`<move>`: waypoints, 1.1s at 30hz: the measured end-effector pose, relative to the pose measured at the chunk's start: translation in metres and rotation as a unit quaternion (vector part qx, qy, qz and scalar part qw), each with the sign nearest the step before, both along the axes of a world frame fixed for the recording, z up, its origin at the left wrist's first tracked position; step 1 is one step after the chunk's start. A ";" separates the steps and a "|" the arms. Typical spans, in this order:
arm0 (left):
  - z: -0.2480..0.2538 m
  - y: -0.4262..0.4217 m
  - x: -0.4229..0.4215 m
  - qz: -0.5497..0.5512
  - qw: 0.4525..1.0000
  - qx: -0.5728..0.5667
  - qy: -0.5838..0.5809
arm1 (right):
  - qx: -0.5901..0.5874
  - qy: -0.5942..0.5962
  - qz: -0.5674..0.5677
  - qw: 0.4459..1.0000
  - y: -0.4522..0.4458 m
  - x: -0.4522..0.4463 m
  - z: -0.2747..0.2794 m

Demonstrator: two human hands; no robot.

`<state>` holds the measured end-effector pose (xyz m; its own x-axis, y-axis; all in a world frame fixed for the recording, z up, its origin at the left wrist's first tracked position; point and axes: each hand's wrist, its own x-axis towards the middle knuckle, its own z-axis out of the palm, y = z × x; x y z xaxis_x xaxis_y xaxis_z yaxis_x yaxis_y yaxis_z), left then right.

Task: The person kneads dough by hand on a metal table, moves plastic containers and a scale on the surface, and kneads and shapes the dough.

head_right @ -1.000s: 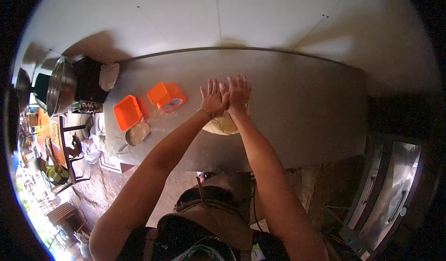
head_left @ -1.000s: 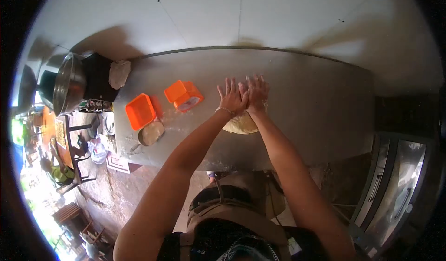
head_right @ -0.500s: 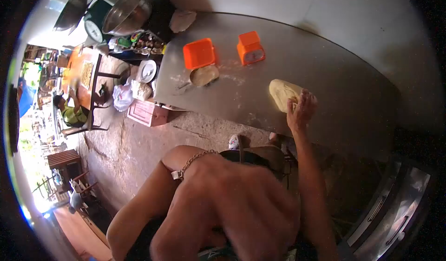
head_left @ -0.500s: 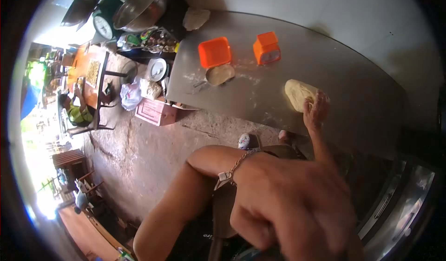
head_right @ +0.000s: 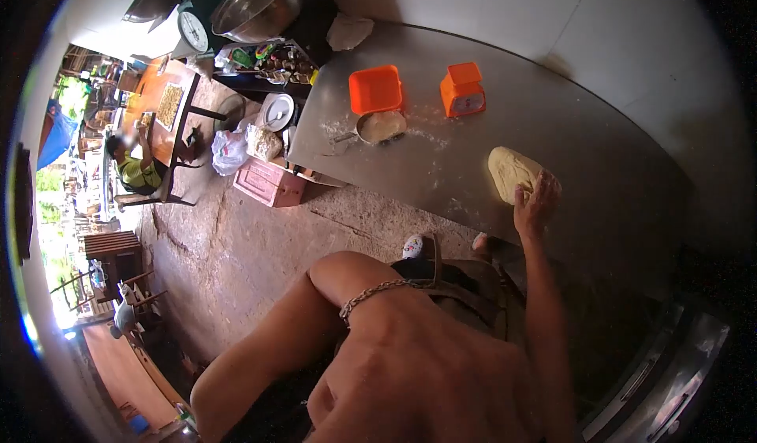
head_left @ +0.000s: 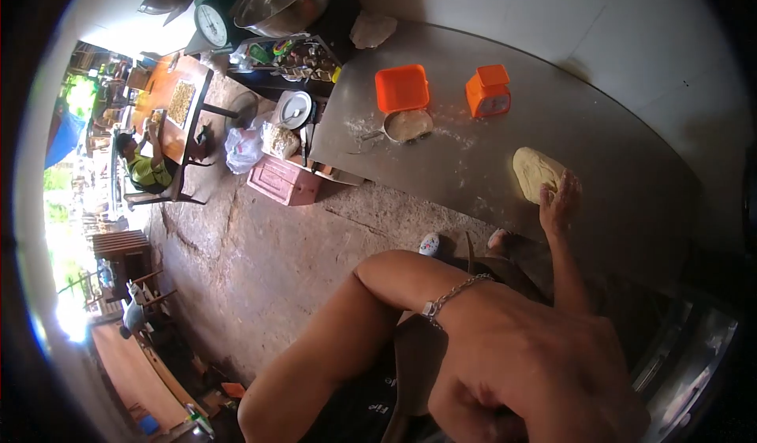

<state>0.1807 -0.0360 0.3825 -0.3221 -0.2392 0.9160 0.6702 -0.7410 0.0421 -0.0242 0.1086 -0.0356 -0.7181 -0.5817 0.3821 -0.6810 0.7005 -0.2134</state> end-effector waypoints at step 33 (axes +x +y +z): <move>-0.258 -0.092 -0.076 0.196 0.757 -0.203 -0.590 | 0.172 -0.064 0.123 0.975 -0.103 -0.017 -0.024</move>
<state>0.1049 -0.1280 0.1245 -0.9502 -0.3036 0.0697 0.1532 -0.2605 0.9532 -0.0417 0.0054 -0.0599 -0.5696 -0.8203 0.0512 -0.8207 0.5643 -0.0891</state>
